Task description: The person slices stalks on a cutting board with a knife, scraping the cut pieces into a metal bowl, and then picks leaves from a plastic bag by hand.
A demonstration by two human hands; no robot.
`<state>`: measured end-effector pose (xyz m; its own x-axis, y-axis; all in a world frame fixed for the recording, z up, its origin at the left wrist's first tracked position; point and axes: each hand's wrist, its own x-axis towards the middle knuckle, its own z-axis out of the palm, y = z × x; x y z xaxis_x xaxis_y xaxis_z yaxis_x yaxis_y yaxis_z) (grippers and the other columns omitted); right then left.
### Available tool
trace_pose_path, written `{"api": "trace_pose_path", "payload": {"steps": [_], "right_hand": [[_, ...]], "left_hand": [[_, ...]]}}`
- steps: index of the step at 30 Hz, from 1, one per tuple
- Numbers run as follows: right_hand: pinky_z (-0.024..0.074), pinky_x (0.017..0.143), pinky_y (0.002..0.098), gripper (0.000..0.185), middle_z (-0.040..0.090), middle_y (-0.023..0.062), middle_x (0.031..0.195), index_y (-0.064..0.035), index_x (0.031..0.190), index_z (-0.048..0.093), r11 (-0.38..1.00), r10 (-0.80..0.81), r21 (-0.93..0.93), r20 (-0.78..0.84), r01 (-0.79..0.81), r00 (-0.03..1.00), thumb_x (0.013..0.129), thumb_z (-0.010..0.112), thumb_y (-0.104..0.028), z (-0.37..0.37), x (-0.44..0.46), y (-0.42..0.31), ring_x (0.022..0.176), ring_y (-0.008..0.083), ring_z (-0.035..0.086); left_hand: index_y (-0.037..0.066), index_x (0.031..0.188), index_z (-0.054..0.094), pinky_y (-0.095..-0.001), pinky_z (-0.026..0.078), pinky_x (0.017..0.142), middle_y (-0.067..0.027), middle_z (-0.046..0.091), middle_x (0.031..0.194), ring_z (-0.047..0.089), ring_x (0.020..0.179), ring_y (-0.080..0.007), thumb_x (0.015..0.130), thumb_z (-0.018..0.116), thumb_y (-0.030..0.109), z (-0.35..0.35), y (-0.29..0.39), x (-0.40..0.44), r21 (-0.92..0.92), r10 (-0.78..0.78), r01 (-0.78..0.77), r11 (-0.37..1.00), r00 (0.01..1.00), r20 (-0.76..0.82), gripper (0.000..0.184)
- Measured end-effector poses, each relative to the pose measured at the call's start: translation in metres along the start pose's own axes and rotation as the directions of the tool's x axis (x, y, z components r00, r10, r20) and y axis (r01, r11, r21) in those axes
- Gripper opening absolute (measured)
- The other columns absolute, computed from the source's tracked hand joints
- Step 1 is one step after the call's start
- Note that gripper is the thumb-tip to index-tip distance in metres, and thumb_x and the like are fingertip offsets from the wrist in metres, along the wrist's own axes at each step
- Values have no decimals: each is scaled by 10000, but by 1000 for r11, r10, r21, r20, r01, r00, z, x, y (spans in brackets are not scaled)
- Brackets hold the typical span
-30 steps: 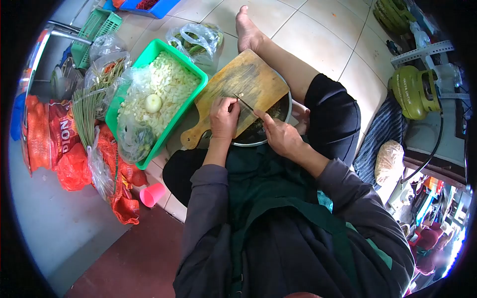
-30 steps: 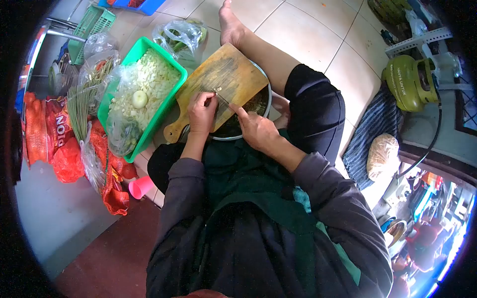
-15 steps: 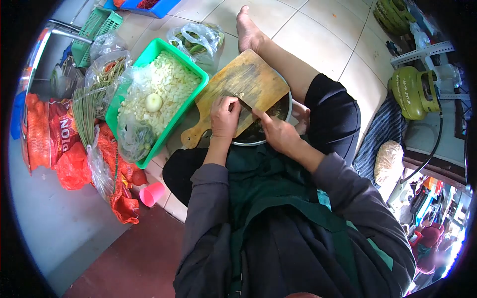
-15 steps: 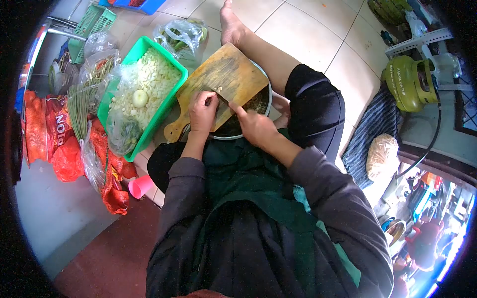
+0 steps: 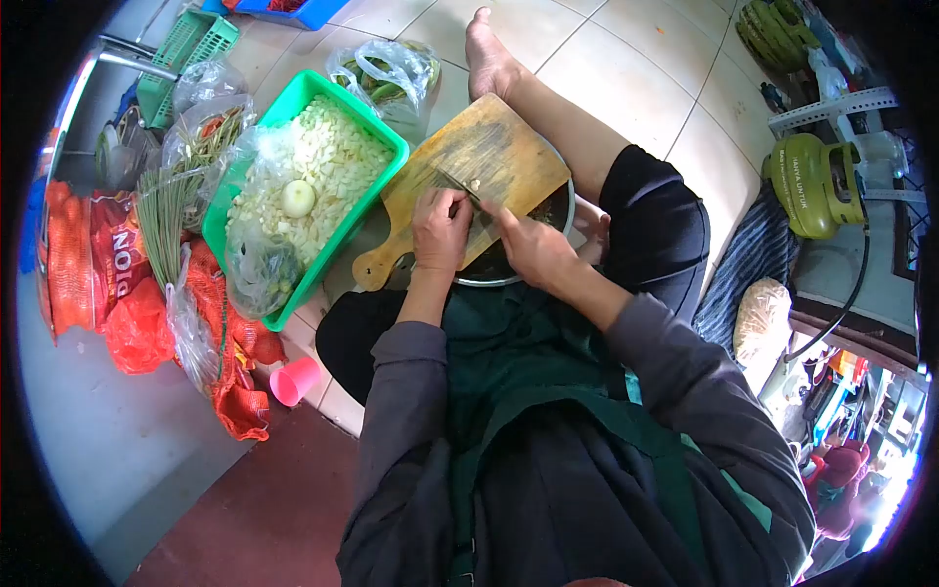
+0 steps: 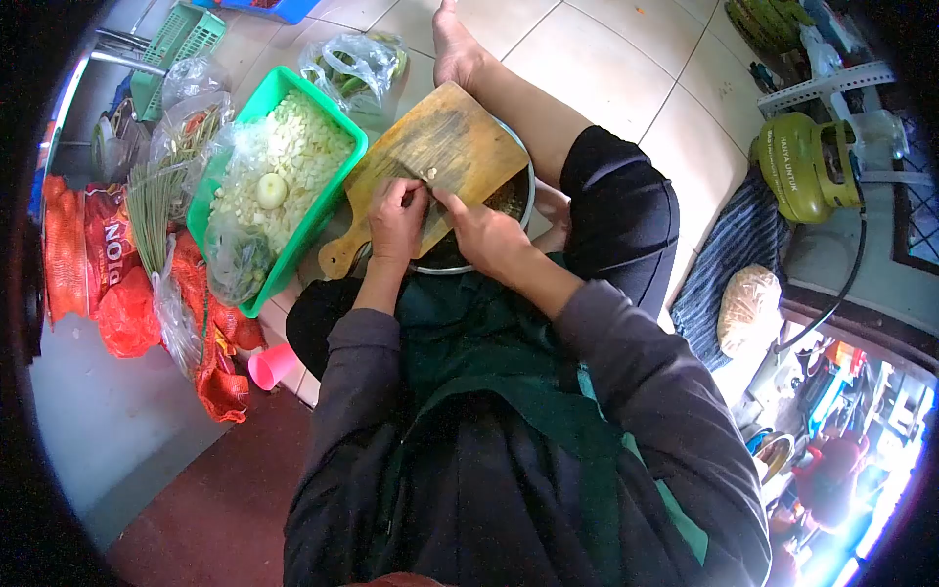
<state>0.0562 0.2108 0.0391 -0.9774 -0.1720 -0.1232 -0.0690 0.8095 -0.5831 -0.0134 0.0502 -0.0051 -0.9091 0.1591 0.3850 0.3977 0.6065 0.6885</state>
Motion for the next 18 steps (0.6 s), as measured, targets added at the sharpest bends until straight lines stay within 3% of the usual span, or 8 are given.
{"api": "trace_pose_path", "payload": {"steps": [4,7,10,15,18], "right_hand": [[560,638,446,474,680,213,835,-151,1433,350,997,-13,-71,1,13,1000,971,458,-151,19,13,6,741,346,700],[554,636,449,488,681,212,831,-151,1436,336,997,-49,-58,-26,48,998,967,471,-148,14,-17,20,752,340,702],[544,627,458,488,675,219,820,-148,1437,330,998,-64,-14,-57,63,996,971,475,-149,3,-38,24,745,347,695],[538,632,474,469,665,231,804,-145,1433,339,992,-99,65,-116,107,988,983,469,-157,-3,-31,14,744,371,682],[541,649,475,440,668,230,811,-153,1419,351,999,-31,30,-25,32,999,990,450,-165,-1,-25,12,770,376,686]], "left_hand": [[67,806,631,-425,463,675,-114,595,767,580,756,-330,767,699,61,0,3,1,-19,-30,30,999,1000,-10,78],[72,800,621,-426,463,668,-115,594,765,580,752,-331,769,693,57,-1,3,1,-9,-5,5,1000,1000,-19,80],[49,818,653,-371,486,642,-120,610,778,608,719,-285,779,706,57,0,-1,1,32,-2,2,999,1000,0,66],[61,807,626,-405,473,665,-124,606,778,591,751,-321,773,691,50,-1,-1,0,-6,-12,12,1000,1000,-4,74],[66,802,615,-422,469,677,-124,606,779,586,769,-336,768,685,48,-2,2,2,-15,-22,22,1000,1000,2,80]]}}
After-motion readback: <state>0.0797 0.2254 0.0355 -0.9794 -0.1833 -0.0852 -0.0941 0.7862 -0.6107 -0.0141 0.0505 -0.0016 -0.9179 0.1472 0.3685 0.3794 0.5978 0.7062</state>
